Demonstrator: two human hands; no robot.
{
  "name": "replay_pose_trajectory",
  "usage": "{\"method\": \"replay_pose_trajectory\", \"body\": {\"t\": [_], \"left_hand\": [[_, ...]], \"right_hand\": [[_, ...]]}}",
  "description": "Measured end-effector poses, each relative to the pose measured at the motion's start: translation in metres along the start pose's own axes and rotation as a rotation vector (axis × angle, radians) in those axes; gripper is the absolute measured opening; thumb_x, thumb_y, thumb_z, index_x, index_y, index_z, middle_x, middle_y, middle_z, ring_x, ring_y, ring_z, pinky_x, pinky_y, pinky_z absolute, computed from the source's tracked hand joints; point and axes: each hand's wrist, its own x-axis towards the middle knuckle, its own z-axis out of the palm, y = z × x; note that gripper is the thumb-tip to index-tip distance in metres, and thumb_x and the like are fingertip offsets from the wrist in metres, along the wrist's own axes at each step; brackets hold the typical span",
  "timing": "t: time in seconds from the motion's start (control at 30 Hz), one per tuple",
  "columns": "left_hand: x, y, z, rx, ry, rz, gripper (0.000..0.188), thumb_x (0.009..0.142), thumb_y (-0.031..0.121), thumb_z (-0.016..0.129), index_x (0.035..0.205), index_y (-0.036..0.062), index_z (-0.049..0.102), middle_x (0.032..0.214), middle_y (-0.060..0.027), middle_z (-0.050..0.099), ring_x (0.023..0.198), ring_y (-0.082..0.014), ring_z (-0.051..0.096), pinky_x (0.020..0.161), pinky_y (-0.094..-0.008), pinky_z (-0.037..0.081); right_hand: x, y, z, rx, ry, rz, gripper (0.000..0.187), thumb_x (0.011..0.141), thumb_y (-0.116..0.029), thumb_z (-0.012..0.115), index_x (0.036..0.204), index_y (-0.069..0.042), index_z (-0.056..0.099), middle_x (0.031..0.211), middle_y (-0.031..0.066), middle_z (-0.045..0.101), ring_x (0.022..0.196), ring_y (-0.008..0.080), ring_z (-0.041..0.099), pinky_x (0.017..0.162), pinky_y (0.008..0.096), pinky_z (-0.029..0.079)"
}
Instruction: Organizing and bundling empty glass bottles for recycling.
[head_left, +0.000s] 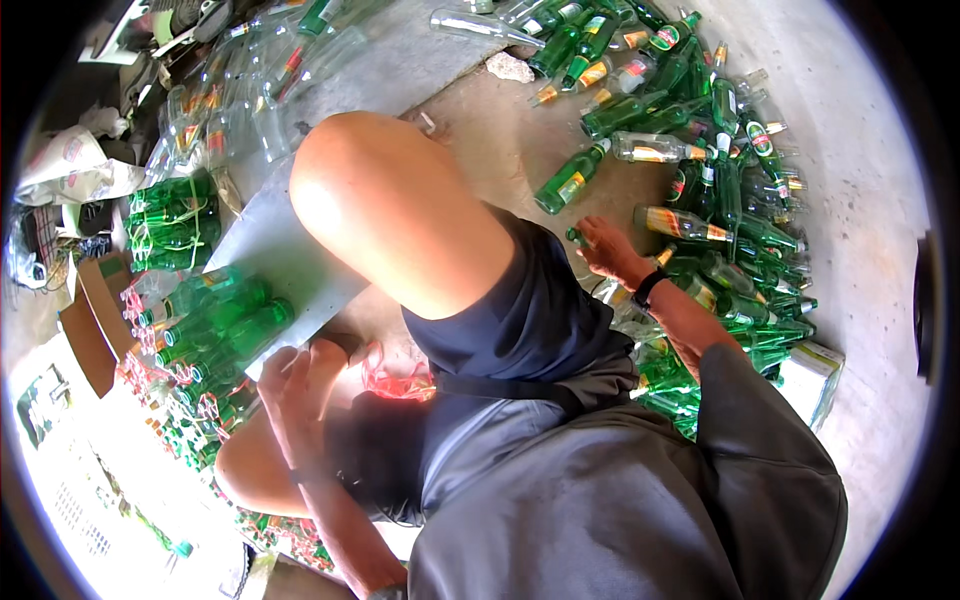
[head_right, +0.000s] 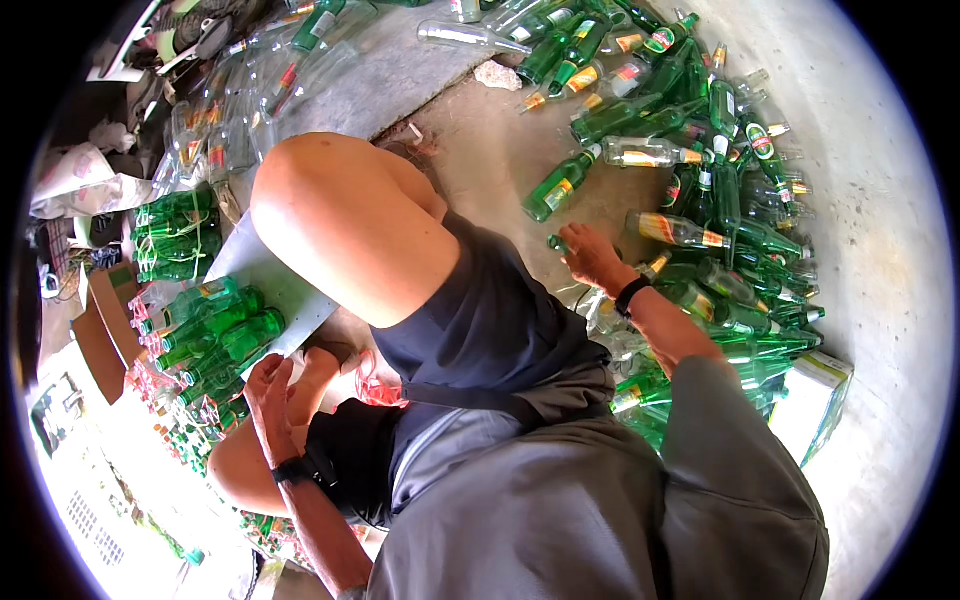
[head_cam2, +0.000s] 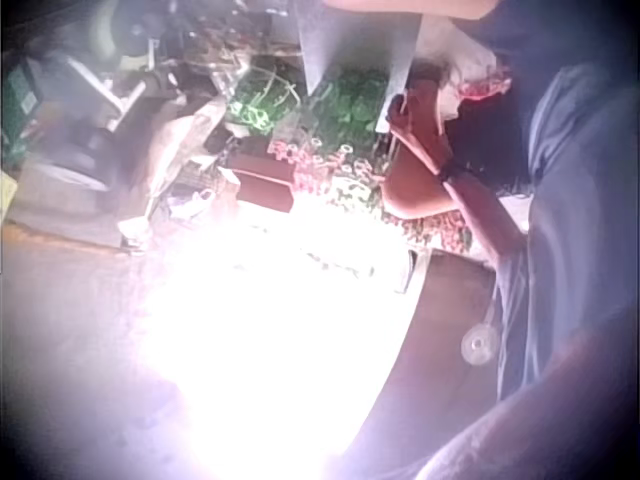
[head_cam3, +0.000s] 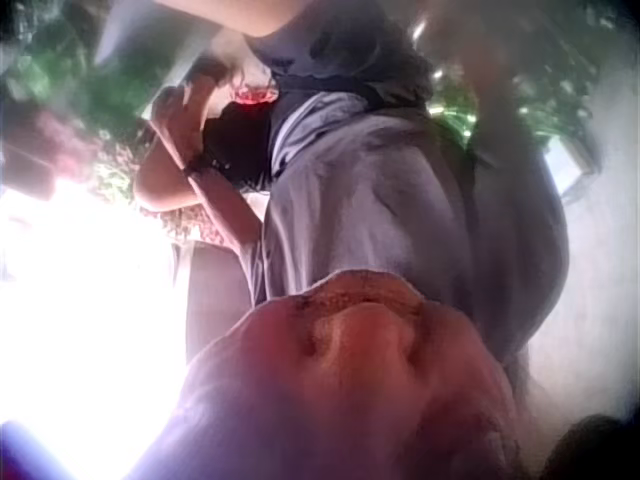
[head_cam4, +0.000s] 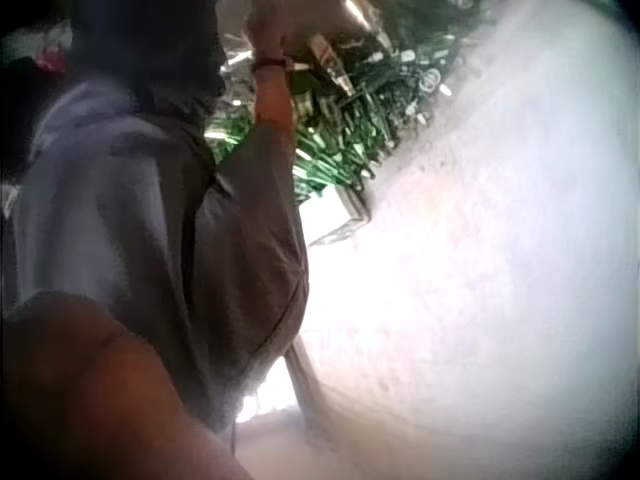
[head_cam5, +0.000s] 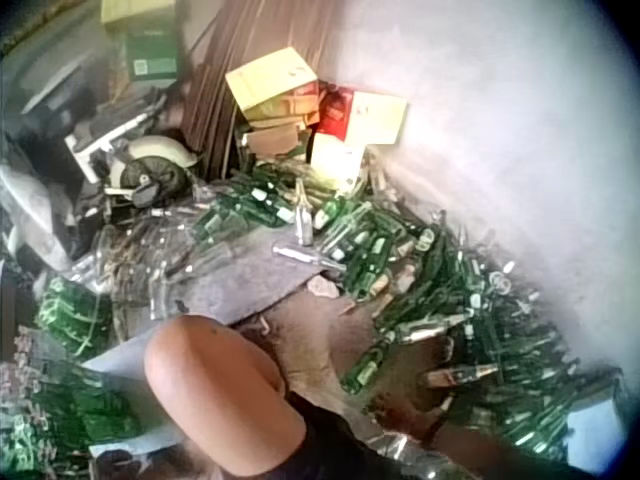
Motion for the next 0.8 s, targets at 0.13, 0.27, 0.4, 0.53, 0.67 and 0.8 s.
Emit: {"method": "replay_pose_trajectory", "body": {"t": [0.13,0.27,0.4,0.53,0.67,0.8], "left_hand": [[0.001,-0.028,-0.005,0.14,-0.035,0.411,0.048,0.091,0.032,0.08,0.127,0.0022,0.068,0.114,-0.0071,0.072,0.096,-0.0163,0.066,0.078,-0.0336,0.052],[-0.002,-0.004,0.003,0.08,0.003,0.215,0.046,0.092,0.031,0.08,0.125,0.0018,0.069,0.112,-0.0068,0.073,0.096,-0.0163,0.067,0.078,-0.0328,0.052],[-0.002,0.009,0.001,-0.031,-0.055,0.021,0.045,0.092,0.03,0.08,0.125,0.0015,0.069,0.112,-0.0065,0.072,0.096,-0.0161,0.066,0.078,-0.0319,0.053],[0.002,-0.017,-0.004,0.014,-0.027,0.092,0.045,0.092,0.031,0.08,0.125,0.0017,0.069,0.112,-0.0059,0.072,0.097,-0.0157,0.066,0.078,-0.0313,0.053],[0.003,-0.039,-0.003,0.135,0.006,0.391,0.046,0.092,0.032,0.08,0.126,0.0022,0.069,0.114,-0.005,0.072,0.098,-0.0149,0.066,0.079,-0.0309,0.053],[0.008,-0.037,0.003,0.19,0.023,0.475,0.045,0.093,0.032,0.08,0.126,0.0025,0.069,0.113,-0.0051,0.072,0.098,-0.0147,0.066,0.078,-0.0306,0.054]], "right_hand": [[-0.012,-0.019,0.005,-0.108,-0.098,-0.163,0.038,0.08,-0.01,0.081,0.11,-0.004,0.057,0.11,0.0141,0.061,0.106,0.037,0.061,0.092,0.0454,0.052],[-0.024,-0.029,-0.005,-0.141,-0.086,-0.211,0.035,0.078,-0.005,0.077,0.108,-0.005,0.057,0.109,0.0133,0.061,0.107,0.0345,0.06,0.093,0.0434,0.05],[-0.042,-0.032,-0.007,-0.154,-0.072,-0.235,0.036,0.076,-0.002,0.072,0.108,-0.005,0.057,0.108,0.0134,0.06,0.108,0.0342,0.059,0.097,0.0426,0.048],[-0.05,-0.038,-0.007,-0.133,-0.051,-0.332,0.039,0.074,0.001,0.068,0.111,-0.004,0.057,0.11,0.0138,0.059,0.11,0.0348,0.058,0.101,0.043,0.045],[-0.052,-0.033,-0.007,-0.103,-0.032,-0.242,0.046,0.072,0.004,0.07,0.116,-0.003,0.058,0.115,0.0142,0.06,0.114,0.0354,0.058,0.103,0.0435,0.045],[-0.057,-0.02,-0.014,-0.045,0.025,-0.191,0.05,0.071,0.005,0.073,0.118,-0.004,0.058,0.117,0.0148,0.061,0.115,0.0373,0.057,0.102,0.0445,0.046]]}}
